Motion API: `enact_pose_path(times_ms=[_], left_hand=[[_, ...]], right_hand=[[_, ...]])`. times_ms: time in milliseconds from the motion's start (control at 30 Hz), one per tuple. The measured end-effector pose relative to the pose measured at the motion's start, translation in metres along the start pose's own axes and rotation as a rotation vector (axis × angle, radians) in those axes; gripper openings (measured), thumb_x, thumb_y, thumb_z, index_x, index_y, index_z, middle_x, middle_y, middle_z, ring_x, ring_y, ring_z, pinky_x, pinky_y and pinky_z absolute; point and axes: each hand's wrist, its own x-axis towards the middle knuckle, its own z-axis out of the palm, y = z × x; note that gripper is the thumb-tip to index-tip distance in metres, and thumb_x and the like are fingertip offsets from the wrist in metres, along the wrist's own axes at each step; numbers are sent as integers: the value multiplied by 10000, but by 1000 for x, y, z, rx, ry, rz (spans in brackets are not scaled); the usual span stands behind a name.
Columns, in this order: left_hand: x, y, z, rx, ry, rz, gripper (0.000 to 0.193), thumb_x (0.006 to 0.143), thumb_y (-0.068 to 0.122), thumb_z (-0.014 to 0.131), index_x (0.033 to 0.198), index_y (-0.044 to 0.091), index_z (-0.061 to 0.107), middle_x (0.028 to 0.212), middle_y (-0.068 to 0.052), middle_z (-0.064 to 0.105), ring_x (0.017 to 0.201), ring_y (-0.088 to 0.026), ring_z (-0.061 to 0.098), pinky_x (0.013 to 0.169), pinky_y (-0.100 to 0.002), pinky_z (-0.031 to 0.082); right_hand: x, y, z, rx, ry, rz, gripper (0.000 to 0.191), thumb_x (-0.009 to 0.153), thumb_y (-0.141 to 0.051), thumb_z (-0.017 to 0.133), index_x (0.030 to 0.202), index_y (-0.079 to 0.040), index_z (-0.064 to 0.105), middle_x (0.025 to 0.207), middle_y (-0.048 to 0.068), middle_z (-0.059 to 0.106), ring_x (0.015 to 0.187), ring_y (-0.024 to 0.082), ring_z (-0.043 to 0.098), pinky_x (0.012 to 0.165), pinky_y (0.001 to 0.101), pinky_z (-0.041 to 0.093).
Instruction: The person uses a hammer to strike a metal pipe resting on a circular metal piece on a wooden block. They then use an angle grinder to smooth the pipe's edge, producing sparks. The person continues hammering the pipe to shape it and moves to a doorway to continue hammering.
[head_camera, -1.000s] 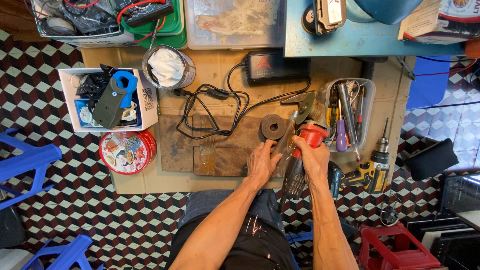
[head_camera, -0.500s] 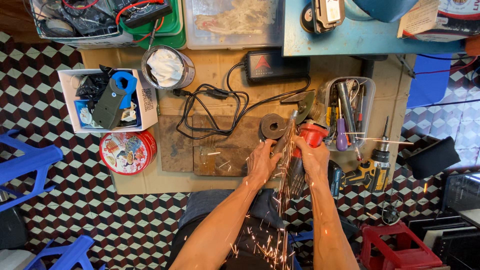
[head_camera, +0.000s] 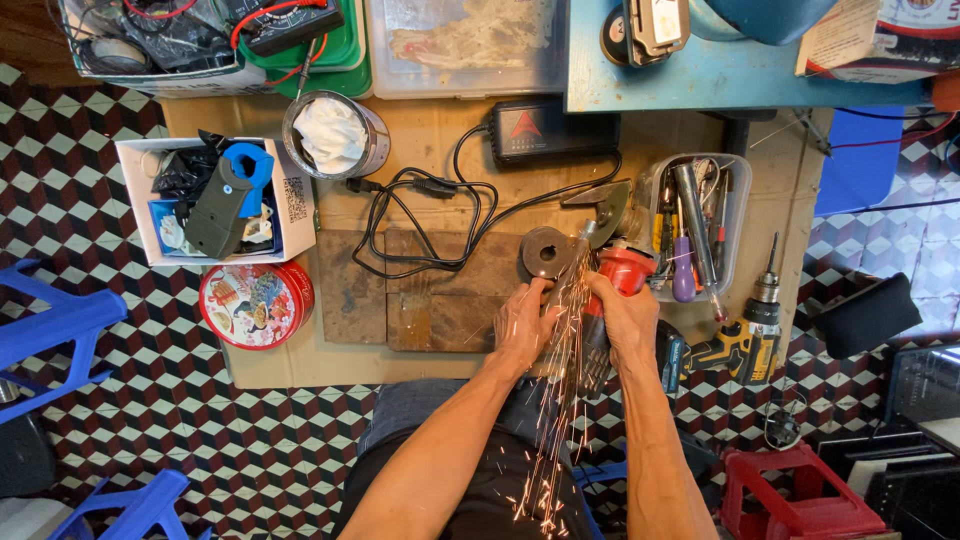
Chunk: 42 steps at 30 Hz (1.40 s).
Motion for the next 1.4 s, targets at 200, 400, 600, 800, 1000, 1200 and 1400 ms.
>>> enact_pose_path(times_ms=[200,400,600,800,1000,1200,1400], left_hand=[[-2,-4,-1,3,-28,0,420,862,202,784,1223,91,600,1055,-185,674,978,-404,666,801,-496,525],[-2,-4,0,-62,1,55,400,865,172,761,1218,76,600,1055,-192,671,958,-400,672,782,-490,523],[-3,-6,-1,-31,25,97,413,860,158,782,1221,84,595,1012,-188,672,929,-417,659,761,-499,511],[-3,-6,2,-281,-5,64,399,890,172,733,1245,93,568,1077,-155,634,985,-369,677,749,-464,570],[-1,-3,2,27,14,28,436,834,204,817,1201,105,604,1007,-149,679,942,-391,677,760,-498,527],[-1,-2,2,38,0,-13,429,829,222,812,1195,113,614,1001,-138,680,951,-376,678,773,-494,529],[0,-2,3,6,17,-3,417,818,207,815,1175,108,623,1020,-129,688,967,-372,678,777,-488,528]], right_hand=[[-1,0,1,33,3,3,345,778,-284,814,1006,-37,738,908,32,726,762,121,642,706,285,512],[1,3,0,-5,3,4,337,790,-282,803,1011,-34,745,907,36,727,768,122,640,715,285,510],[0,3,1,13,-9,-14,342,792,-283,801,1013,-27,742,909,42,721,767,121,628,713,286,509],[-2,3,1,67,-6,-26,325,800,-253,814,1021,-36,714,911,29,720,759,107,631,706,274,511],[-3,1,1,115,-33,-4,306,816,-240,807,1003,-12,725,895,37,704,743,112,622,682,282,509],[-2,-2,-1,104,-37,18,314,806,-265,798,989,-23,717,879,39,704,726,120,634,669,285,517],[-2,-3,0,89,-22,31,334,804,-263,808,1008,-14,720,898,43,707,748,123,628,690,282,508]])
